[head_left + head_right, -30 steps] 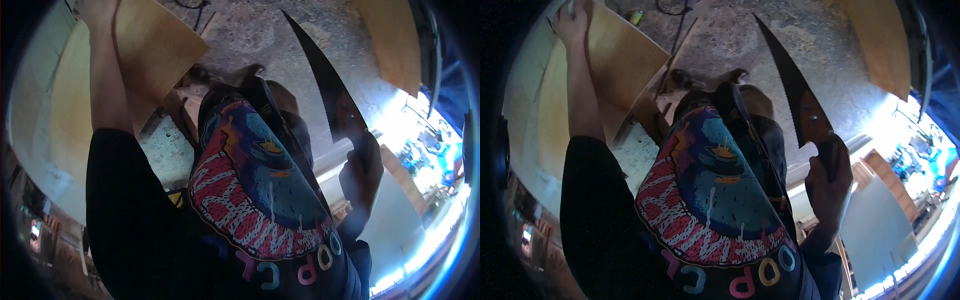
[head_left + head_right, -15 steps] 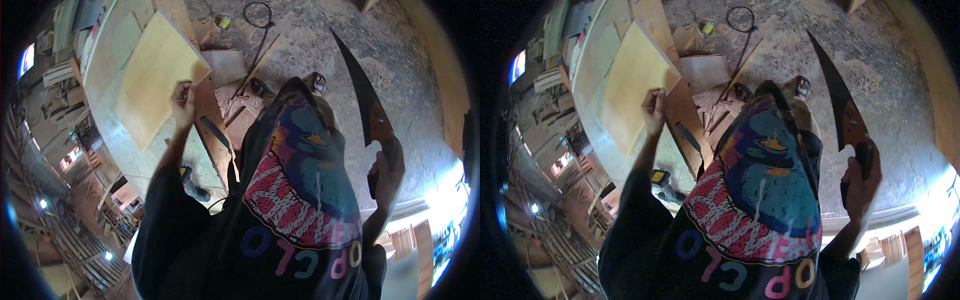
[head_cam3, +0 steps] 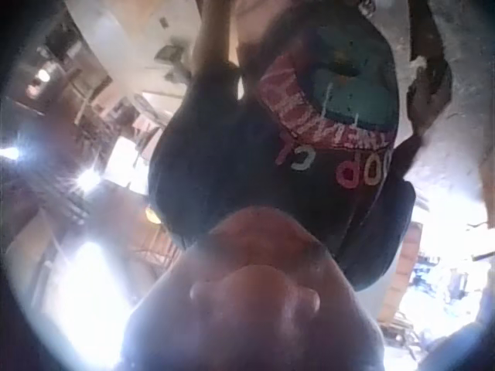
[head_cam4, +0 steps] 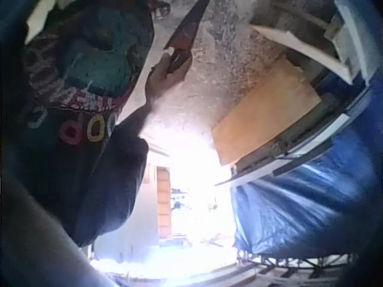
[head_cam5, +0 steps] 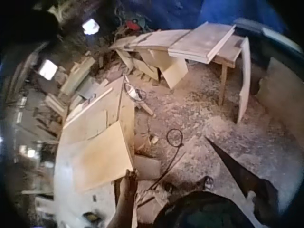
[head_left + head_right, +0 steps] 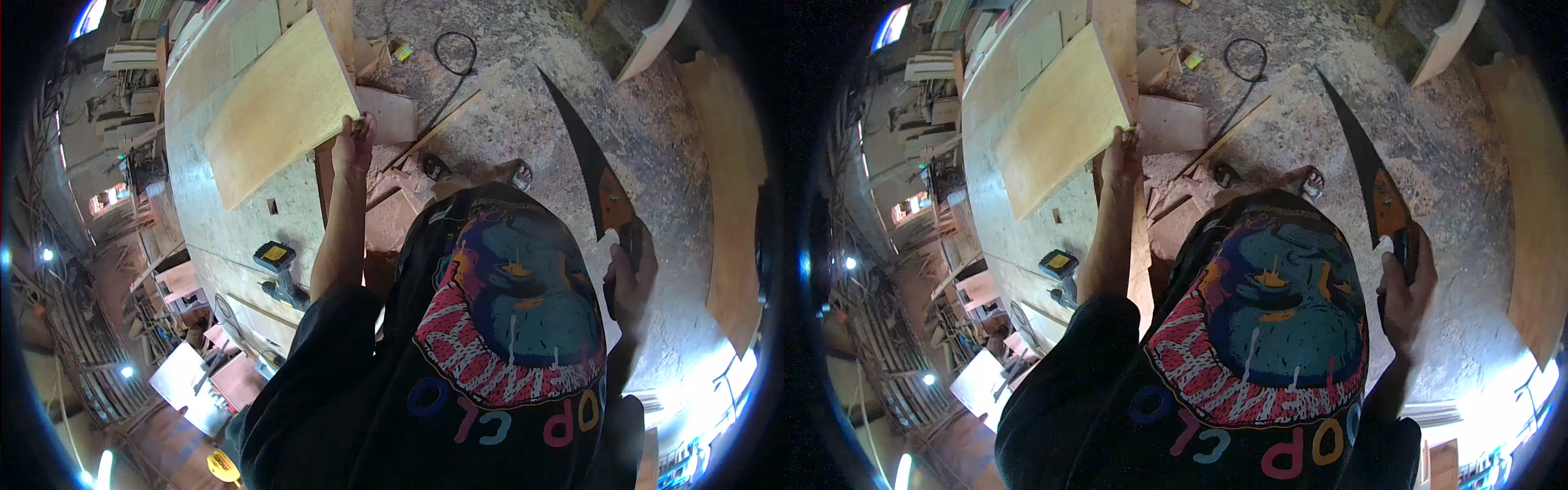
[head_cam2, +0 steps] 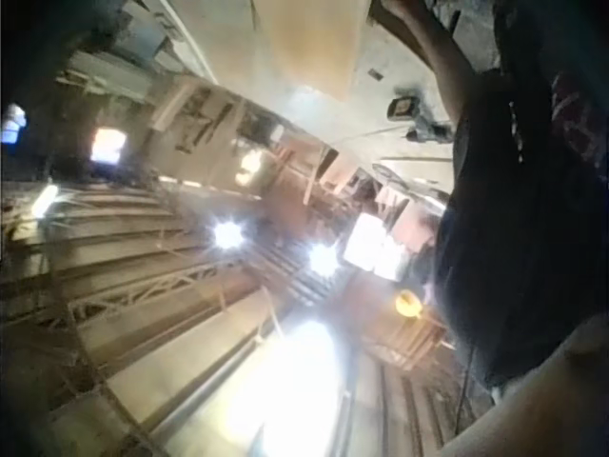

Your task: Using a pneumatic nail gun and a hand saw to assemble and cut wooden boards in a workshop.

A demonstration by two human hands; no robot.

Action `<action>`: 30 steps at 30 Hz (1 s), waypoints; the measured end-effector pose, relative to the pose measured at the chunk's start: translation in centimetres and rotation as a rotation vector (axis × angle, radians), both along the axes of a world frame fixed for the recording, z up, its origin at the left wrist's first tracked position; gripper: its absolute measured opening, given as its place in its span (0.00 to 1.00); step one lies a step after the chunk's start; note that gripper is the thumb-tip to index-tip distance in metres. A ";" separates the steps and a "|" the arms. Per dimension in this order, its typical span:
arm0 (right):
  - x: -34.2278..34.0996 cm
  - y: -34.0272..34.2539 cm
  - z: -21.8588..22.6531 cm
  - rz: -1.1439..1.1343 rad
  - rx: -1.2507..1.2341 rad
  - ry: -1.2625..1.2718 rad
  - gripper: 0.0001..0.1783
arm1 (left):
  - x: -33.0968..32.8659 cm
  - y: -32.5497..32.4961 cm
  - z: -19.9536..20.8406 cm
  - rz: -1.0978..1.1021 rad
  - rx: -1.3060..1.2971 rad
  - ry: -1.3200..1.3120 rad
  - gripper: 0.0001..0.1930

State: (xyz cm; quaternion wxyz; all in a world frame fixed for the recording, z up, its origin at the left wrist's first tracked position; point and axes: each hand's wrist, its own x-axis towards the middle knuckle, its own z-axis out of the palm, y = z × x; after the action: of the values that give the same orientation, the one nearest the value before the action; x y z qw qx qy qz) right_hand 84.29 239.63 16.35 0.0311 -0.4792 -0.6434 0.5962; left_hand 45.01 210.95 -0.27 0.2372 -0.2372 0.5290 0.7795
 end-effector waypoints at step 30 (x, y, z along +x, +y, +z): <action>-22.5 -16.3 8.3 0.300 -0.129 -0.095 0.33 | -26.1 3.0 0.8 -0.563 -0.934 1.736 0.18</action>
State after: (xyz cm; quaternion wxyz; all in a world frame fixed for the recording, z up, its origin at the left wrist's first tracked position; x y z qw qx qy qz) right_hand 61.83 223.28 24.69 -0.1194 -0.4064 -0.6687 0.6111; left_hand 18.90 213.96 0.55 -0.1692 0.4730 0.8054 0.3145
